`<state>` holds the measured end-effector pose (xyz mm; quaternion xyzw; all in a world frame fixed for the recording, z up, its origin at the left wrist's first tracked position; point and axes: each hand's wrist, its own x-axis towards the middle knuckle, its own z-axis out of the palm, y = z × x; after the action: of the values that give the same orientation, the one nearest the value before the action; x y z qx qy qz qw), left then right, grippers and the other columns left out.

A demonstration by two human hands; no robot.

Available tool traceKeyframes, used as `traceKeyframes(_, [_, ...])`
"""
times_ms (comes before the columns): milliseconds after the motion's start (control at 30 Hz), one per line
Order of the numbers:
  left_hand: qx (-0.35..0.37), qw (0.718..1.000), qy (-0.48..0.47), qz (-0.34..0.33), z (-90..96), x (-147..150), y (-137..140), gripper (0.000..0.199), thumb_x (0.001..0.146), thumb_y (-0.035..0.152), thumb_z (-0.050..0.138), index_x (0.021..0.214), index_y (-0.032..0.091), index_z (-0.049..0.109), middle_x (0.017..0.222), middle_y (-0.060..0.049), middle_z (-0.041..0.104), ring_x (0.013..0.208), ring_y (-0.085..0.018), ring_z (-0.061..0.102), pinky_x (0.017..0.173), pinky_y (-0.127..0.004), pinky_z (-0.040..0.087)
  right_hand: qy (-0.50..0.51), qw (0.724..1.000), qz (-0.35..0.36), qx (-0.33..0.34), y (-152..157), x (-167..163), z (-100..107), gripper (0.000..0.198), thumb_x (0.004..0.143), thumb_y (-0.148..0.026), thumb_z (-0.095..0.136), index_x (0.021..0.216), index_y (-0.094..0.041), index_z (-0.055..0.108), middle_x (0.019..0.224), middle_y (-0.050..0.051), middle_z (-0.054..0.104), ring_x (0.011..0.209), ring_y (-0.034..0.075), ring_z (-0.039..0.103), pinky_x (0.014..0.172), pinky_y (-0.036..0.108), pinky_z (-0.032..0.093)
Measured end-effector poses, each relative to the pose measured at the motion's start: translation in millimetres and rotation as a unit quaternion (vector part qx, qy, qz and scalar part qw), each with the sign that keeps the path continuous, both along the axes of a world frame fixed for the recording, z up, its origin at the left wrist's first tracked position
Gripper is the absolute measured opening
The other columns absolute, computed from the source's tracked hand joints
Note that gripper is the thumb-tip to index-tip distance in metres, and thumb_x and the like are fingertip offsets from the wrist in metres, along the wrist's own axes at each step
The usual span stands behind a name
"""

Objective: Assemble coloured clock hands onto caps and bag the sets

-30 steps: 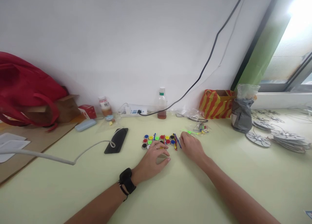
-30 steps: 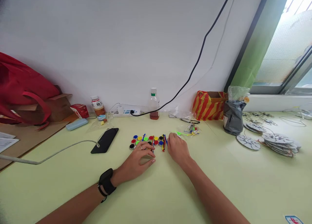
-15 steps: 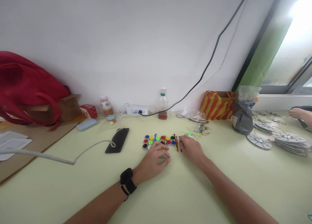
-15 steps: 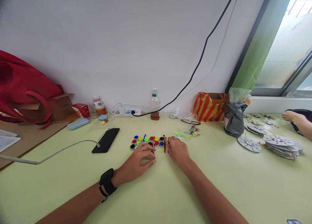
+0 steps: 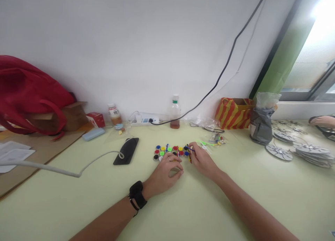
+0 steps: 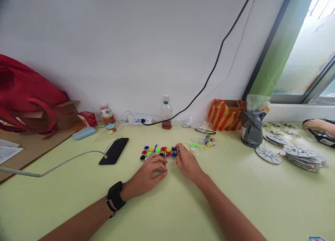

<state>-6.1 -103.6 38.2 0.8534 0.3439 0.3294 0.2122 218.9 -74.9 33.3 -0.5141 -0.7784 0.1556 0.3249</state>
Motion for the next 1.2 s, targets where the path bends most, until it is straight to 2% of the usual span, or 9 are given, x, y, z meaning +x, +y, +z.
traceKeyframes(200, [0.009, 1.0, -0.002, 0.005, 0.1, 0, 0, 0.009, 0.091, 0.018, 0.065, 0.09, 0.025, 0.072, 0.115, -0.006, 0.069, 0.124, -0.027, 0.051, 0.107, -0.049, 0.045, -0.097, 0.995, 0.018, -0.021, -1, -2, -2, 0.023, 0.1, -0.022, 0.046, 0.115, -0.022, 0.063, 0.107, 0.005, 0.068, 0.088, 0.019, 0.062, 0.073, 0.029, 0.039])
traceKeyframes(467, [0.013, 1.0, -0.005, 0.009, -1.9, 1, 1, 0.009, 0.091, 0.018, 0.066, 0.09, 0.025, 0.072, 0.116, -0.006, 0.069, 0.124, -0.028, 0.051, 0.108, -0.051, 0.045, -0.114, 0.993, 0.011, -0.013, 3, 0, -3, 0.023, 0.099, -0.018, 0.045, 0.112, -0.022, 0.065, 0.107, 0.004, 0.069, 0.093, 0.019, 0.063, 0.072, 0.028, 0.038])
traceKeyframes(633, [0.011, 1.0, -0.008, 0.01, -0.5, 0, 1, 0.011, 0.091, 0.018, 0.066, 0.097, 0.025, 0.071, 0.116, -0.005, 0.069, 0.124, -0.027, 0.051, 0.108, -0.048, 0.045, -0.074, 0.997, 0.01, -0.009, -1, -2, -1, 0.012, 0.097, -0.02, 0.049, 0.102, -0.022, 0.06, 0.099, 0.002, 0.069, 0.085, 0.017, 0.062, 0.071, 0.027, 0.038])
traceKeyframes(767, [0.003, 0.999, -0.022, 0.024, 2.3, 0, -1, 0.036, 0.093, 0.018, 0.064, 0.128, 0.028, 0.062, 0.124, -0.005, 0.067, 0.125, -0.026, 0.053, 0.111, -0.048, 0.043, -0.026, 0.999, 0.024, 0.001, -6, -5, 3, 0.008, 0.097, -0.022, 0.049, 0.1, -0.022, 0.057, 0.098, 0.002, 0.069, 0.084, 0.017, 0.062, 0.074, 0.028, 0.041])
traceKeyframes(833, [0.001, 0.998, -0.037, 0.041, 2.4, 0, -1, 0.045, 0.094, 0.02, 0.063, 0.137, 0.029, 0.055, 0.131, -0.006, 0.063, 0.125, -0.026, 0.054, 0.111, -0.048, 0.043, -0.004, 0.999, 0.036, 0.012, -9, -7, 7, 0.008, 0.098, -0.023, 0.048, 0.099, -0.022, 0.056, 0.097, 0.003, 0.069, 0.082, 0.017, 0.062, 0.074, 0.028, 0.042])
traceKeyframes(1000, [-0.005, 0.995, -0.058, 0.083, 0.7, 1, 0, 0.043, 0.096, 0.024, 0.061, 0.139, 0.03, 0.054, 0.122, -0.006, 0.064, 0.113, -0.025, 0.059, 0.104, -0.044, 0.048, 0.023, 0.997, 0.068, 0.023, -19, -13, 16, 0.009, 0.098, -0.022, 0.048, 0.102, -0.023, 0.055, 0.096, 0.004, 0.069, 0.082, 0.019, 0.062, 0.075, 0.03, 0.045])
traceKeyframes(1100, [-0.019, 0.996, -0.067, 0.056, -0.3, 1, 1, 0.04, 0.098, 0.026, 0.06, 0.137, 0.03, 0.055, 0.126, -0.006, 0.065, 0.114, -0.024, 0.061, 0.104, -0.042, 0.049, 0.064, 0.992, 0.108, -0.003, -24, -18, 18, 0.009, 0.098, -0.023, 0.048, 0.102, -0.024, 0.056, 0.098, 0.004, 0.07, 0.087, 0.019, 0.064, 0.079, 0.03, 0.047])
traceKeyframes(1200, [-0.032, 0.996, -0.077, 0.024, -1.4, 1, 3, 0.031, 0.099, 0.026, 0.06, 0.13, 0.027, 0.06, 0.122, -0.005, 0.068, 0.111, -0.022, 0.063, 0.1, -0.039, 0.05, 0.147, 0.974, 0.159, -0.06, -27, -24, 17, 0.009, 0.101, -0.028, 0.048, 0.1, -0.023, 0.055, 0.097, 0.004, 0.069, 0.087, 0.018, 0.064, 0.076, 0.028, 0.049])
